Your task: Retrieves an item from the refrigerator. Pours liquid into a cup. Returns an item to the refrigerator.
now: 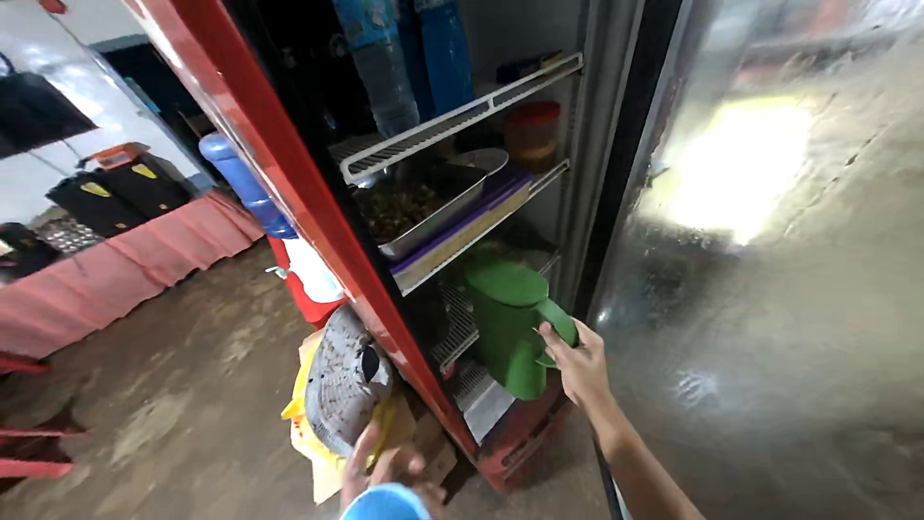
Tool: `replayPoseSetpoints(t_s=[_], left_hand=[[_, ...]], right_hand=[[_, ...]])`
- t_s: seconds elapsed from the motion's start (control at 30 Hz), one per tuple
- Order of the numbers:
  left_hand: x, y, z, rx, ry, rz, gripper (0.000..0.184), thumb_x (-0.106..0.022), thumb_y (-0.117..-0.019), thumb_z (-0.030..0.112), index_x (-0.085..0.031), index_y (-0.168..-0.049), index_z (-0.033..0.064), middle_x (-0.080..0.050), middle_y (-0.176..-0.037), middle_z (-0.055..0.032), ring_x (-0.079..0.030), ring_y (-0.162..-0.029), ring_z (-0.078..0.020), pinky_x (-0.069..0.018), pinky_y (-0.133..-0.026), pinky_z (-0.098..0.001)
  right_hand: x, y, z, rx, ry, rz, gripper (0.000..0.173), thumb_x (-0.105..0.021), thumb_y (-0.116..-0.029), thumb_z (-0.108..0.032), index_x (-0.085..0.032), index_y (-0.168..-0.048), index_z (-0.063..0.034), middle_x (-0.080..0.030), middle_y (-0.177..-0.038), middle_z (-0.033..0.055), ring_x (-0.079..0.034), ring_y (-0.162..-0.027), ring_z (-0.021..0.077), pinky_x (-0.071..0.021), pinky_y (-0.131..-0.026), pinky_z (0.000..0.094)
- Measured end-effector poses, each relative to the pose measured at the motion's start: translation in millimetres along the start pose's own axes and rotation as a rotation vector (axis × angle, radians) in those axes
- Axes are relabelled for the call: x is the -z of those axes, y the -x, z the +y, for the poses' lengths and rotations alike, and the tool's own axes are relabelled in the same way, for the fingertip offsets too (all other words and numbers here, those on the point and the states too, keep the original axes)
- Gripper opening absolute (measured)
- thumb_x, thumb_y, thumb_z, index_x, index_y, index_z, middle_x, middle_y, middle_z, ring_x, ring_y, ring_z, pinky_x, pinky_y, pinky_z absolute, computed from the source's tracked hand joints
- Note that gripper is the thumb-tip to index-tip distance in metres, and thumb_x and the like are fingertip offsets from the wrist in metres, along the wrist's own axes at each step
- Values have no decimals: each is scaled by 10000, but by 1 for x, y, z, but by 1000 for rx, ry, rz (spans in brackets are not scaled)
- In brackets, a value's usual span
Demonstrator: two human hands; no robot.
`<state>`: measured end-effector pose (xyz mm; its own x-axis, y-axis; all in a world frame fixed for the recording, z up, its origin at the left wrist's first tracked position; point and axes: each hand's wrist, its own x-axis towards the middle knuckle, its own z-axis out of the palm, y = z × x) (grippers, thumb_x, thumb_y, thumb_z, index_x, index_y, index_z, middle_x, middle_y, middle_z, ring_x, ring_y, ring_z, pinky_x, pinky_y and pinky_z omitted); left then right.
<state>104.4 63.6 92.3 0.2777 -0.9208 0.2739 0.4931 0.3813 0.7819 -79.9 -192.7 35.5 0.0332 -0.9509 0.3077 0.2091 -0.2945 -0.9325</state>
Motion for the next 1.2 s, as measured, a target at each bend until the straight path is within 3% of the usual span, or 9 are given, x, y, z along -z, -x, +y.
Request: replayPoseSetpoints(t_s=[0.13,0.23,0.57,0.63,0.77,0.8,0.9,1.0,1.2], left_hand=[[-61,-84,-29,-3,-129,-247,1013,-369,-811,897,-346,-1583,242,-674,-1319,-47,-709,-1053,-186,-621,-787,-358],[-68,-118,-51,37,-354,-403,1180,-188,-852,899,-105,-1616,4,-560,-1454,-146,-551,-1329,-219,-475,-1097,-414],[-79,-63,-73,115,-588,-561,1076,-177,-953,802,-132,-1608,-50,-369,-1590,-220,-396,-1462,-229,-386,-1189,-409],[-77,-45,-70,72,-423,-447,1090,-210,-935,816,-93,-1613,-29,-445,-1540,-176,-466,-1400,-210,-434,-1139,-397],[-31,-9,-36,-108,85,-18,963,-474,-774,886,-322,-1585,390,-690,-1301,-70,-737,-968,-248,-624,-676,-394],[-7,-3,-28,-186,89,50,919,-509,-770,865,-369,-1562,422,-693,-1297,-62,-738,-957,-242,-624,-680,-390],[55,10,-37,-441,-261,340,1036,-521,-797,838,-254,-1596,234,-690,-1295,-3,-684,-1136,-155,-573,-962,-355],[92,17,-74,-467,-510,542,1233,-438,-817,879,-69,-1582,-15,-664,-1264,-39,-652,-1144,-108,-539,-1016,-341],[109,26,-120,-401,-465,577,1235,-388,-831,890,-12,-1590,-9,-663,-1203,-38,-656,-1089,-90,-540,-992,-320]], right_hand=[[5,35,-10,55,59,-19,100,-717,-887,-149,-697,-921,-57,-679,-761,-109,-623,-657,-70,-552,-624,140],[18,59,-19,106,38,-50,124,-721,-904,-212,-720,-942,-94,-717,-823,-139,-664,-756,-79,-585,-727,152],[55,113,-24,-13,-24,-97,62,-746,-906,-175,-735,-931,-119,-731,-818,-116,-673,-738,-39,-590,-720,177],[60,119,-29,-18,39,-126,72,-738,-905,-175,-729,-941,-114,-727,-828,-126,-671,-753,-53,-588,-727,165],[71,119,-33,-33,99,-164,148,-743,-911,-344,-731,-932,-198,-704,-795,-137,-645,-686,-29,-576,-643,197],[75,117,-37,-31,108,-184,169,-744,-913,-371,-733,-955,-207,-711,-820,-138,-658,-715,-20,-589,-667,208],[80,112,-54,-48,117,-249,155,-768,-875,-437,-718,-962,-318,-699,-833,-193,-643,-715,-48,-568,-655,171],[85,107,-67,-33,107,-373,188,-763,-863,-529,-718,-1001,-409,-705,-869,-237,-643,-724,-74,-552,-638,136],[87,109,-78,-90,122,-529,222,-772,-850,-521,-738,-1038,-410,-726,-904,-234,-653,-744,-87,-555,-651,117]])
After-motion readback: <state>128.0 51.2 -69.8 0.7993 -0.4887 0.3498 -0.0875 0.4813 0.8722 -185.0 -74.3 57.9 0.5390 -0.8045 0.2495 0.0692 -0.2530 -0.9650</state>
